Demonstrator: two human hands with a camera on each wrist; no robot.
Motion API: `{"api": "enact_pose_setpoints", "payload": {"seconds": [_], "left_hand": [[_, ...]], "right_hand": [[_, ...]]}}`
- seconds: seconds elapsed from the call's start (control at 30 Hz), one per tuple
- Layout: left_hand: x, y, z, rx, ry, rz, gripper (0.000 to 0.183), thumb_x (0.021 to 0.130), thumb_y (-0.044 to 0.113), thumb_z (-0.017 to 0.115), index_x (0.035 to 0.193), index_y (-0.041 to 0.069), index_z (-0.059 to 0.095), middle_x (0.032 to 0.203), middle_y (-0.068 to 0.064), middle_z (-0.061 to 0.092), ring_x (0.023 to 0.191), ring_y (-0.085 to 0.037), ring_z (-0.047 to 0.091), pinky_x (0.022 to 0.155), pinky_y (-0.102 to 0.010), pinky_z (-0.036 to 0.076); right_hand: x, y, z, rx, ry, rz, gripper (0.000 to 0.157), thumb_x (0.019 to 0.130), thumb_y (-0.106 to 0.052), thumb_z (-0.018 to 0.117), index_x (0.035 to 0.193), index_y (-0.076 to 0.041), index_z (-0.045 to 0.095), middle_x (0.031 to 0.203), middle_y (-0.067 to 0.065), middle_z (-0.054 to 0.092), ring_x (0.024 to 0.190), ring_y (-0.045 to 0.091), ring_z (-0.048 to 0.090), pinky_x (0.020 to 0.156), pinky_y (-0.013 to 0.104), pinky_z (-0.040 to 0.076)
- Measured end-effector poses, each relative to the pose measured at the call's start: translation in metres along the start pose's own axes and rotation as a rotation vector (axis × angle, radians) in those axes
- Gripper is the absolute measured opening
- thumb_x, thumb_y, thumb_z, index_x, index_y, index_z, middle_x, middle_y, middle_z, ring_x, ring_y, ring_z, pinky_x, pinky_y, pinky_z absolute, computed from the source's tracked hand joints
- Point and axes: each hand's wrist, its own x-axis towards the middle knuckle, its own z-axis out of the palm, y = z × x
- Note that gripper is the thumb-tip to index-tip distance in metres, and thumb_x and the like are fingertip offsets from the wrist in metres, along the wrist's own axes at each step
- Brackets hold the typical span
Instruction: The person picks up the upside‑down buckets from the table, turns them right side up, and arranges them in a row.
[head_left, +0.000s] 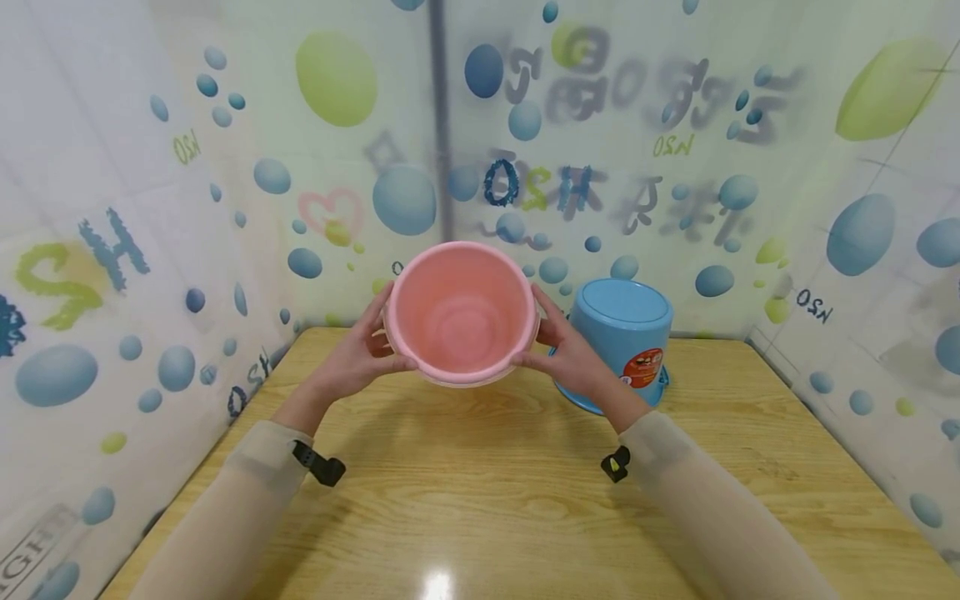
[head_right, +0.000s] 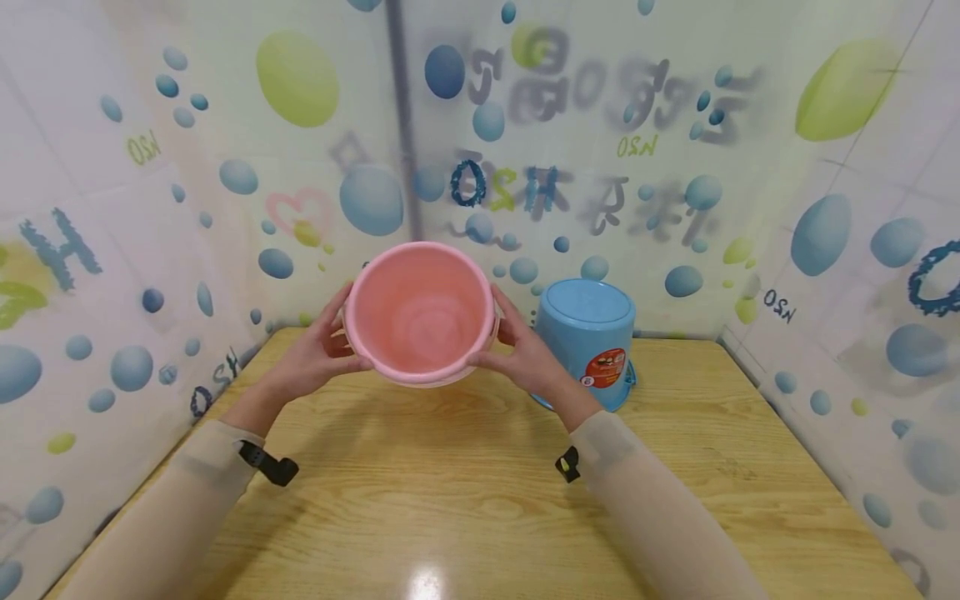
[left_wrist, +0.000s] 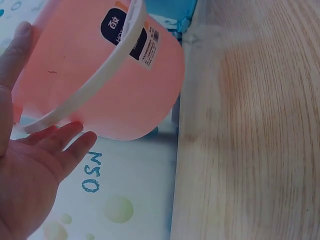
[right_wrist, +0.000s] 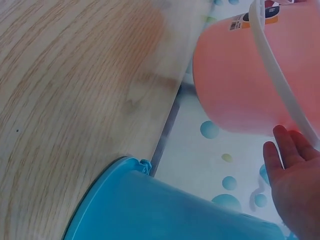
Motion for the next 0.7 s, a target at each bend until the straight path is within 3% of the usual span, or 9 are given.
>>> {"api": "enact_pose_setpoints", "payload": {"seconds": [0.2, 0.4, 0.53, 0.7], "left_hand": [[0.001, 0.002, 0.0, 0.092, 0.034, 0.014, 0.11, 0.088, 0.007, 0.079, 0.164, 0.04, 0.005, 0.16, -0.017, 0.036, 0.13, -0.05, 0.053, 0.094, -0.045, 0.058], [0.002, 0.002, 0.0, 0.044, 0.041, -0.012, 0.103, 0.093, 0.01, 0.075, 0.164, 0.04, 0.007, 0.151, -0.025, 0.043, 0.121, -0.05, 0.061, 0.086, -0.035, 0.061], [0.002, 0.002, 0.0, 0.085, 0.068, -0.019, 0.097, 0.095, 0.014, 0.073, 0.164, 0.037, 0.008, 0.151, -0.024, 0.046, 0.112, -0.038, 0.07, 0.085, -0.03, 0.061], [0.002, 0.0, 0.0, 0.143, 0.104, -0.057, 0.092, 0.097, 0.022, 0.072, 0.164, 0.038, 0.01, 0.154, -0.019, 0.047, 0.11, -0.034, 0.071, 0.085, -0.028, 0.06]], "right_hand": [[0.001, -0.001, -0.001, -0.005, 0.008, -0.007, 0.096, 0.096, -0.017, 0.072, 0.166, -0.029, 0.008, 0.145, 0.015, 0.059, 0.136, 0.041, 0.054, 0.105, 0.056, 0.05], [0.005, 0.0, -0.001, 0.052, 0.003, 0.016, 0.092, 0.098, -0.017, 0.069, 0.166, -0.025, 0.009, 0.149, 0.025, 0.05, 0.132, 0.045, 0.056, 0.103, 0.052, 0.053], [0.012, 0.012, -0.002, 0.045, 0.016, 0.056, 0.09, 0.099, -0.019, 0.068, 0.165, -0.03, 0.009, 0.154, 0.026, 0.043, 0.129, 0.04, 0.06, 0.101, 0.051, 0.054], [0.017, 0.023, 0.001, 0.007, 0.03, 0.061, 0.088, 0.1, -0.023, 0.067, 0.164, -0.037, 0.008, 0.15, 0.023, 0.05, 0.13, 0.036, 0.059, 0.103, 0.054, 0.052]]}}
